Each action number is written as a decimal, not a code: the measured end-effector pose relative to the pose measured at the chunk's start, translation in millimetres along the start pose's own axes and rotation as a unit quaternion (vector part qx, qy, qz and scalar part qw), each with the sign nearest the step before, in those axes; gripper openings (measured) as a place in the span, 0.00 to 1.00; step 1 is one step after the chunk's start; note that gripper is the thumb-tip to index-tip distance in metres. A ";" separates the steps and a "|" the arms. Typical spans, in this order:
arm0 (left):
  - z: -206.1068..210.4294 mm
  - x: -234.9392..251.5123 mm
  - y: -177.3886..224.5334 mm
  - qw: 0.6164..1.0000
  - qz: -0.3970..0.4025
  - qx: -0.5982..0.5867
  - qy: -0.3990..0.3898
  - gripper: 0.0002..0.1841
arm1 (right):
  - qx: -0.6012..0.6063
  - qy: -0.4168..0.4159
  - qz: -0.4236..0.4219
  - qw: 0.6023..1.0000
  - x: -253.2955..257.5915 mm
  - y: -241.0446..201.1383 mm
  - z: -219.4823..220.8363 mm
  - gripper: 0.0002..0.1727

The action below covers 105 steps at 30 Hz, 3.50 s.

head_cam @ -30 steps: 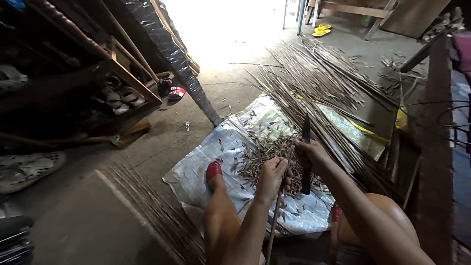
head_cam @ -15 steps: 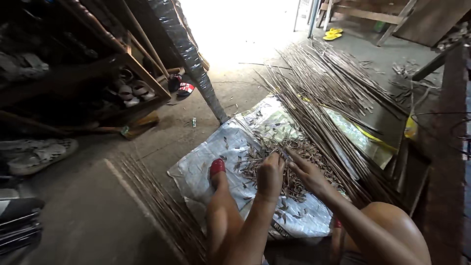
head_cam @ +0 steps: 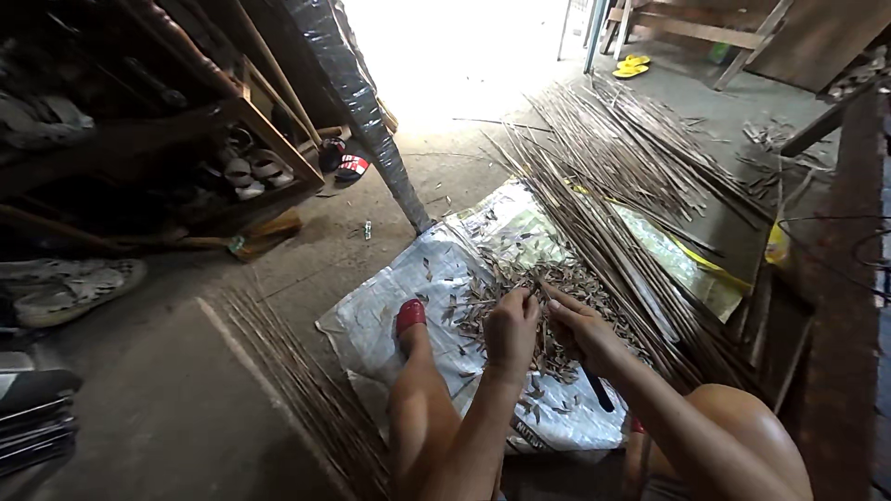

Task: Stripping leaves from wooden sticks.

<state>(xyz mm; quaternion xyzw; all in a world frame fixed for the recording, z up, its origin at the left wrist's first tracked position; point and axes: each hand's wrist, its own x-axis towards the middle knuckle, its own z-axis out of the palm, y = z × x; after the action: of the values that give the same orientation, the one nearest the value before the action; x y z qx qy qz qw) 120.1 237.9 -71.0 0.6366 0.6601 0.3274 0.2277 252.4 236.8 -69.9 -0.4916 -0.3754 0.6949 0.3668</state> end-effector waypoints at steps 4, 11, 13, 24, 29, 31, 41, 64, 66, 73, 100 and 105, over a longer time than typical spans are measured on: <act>-20.2 15.9 -0.6 0.901 -0.227 -0.349 -0.124 0.16 | 0.057 -0.052 0.037 0.996 -0.4 -1.6 -4.8 0.26; -22.2 18.2 -1.5 0.858 -0.256 -0.435 -0.094 0.04 | 0.101 -0.145 0.055 0.983 7.8 1.8 -13.0 0.29; -21.2 17.5 -0.5 0.855 -0.258 -0.442 -0.090 0.04 | 0.115 -0.158 0.041 0.980 10.1 5.5 -13.3 0.29; -22.0 13.6 5.7 0.856 -0.268 -0.432 -0.092 0.05 | 0.024 -0.089 -0.044 0.995 9.0 8.5 -9.2 0.28; -25.1 11.5 8.5 0.851 -0.270 -0.441 -0.090 0.06 | -0.130 -0.042 -0.157 0.978 6.0 11.0 -6.2 0.26; -27.4 10.4 9.4 0.849 -0.267 -0.446 -0.093 0.06 | -0.198 -0.018 -0.219 0.955 9.8 17.9 -8.1 0.25; -31.5 7.2 5.3 0.855 -0.246 -0.437 -0.136 0.05 | -0.263 0.040 -0.267 0.926 20.7 23.8 -19.4 0.26; -17.6 0.4 9.2 0.838 -0.261 -0.432 -0.206 0.06 | 0.041 0.012 -0.031 0.999 13.1 -9.1 -17.8 0.03; -16.6 -0.9 9.9 0.837 -0.255 -0.428 -0.224 0.06 | 0.028 0.017 -0.034 0.999 14.8 -10.2 -21.1 0.03; -15.4 -0.8 10.0 0.818 -0.257 -0.448 -0.251 0.08 | 0.037 0.053 -0.045 0.997 18.5 -10.6 -23.5 0.06; -28.1 6.9 -5.2 0.833 -0.217 -0.420 -0.288 0.07 | -0.014 -0.027 -0.033 0.999 13.8 -2.8 -16.0 0.11; -24.9 6.3 -5.4 0.834 -0.227 -0.424 -0.272 0.11 | -0.044 0.005 -0.037 0.998 16.1 -2.8 -15.8 0.07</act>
<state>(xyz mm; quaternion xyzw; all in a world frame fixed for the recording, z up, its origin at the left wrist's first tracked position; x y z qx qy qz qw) 98.0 240.7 -57.2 0.3734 0.4941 0.3278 0.7134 264.0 254.7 -77.7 -0.4964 -0.4220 0.6610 0.3722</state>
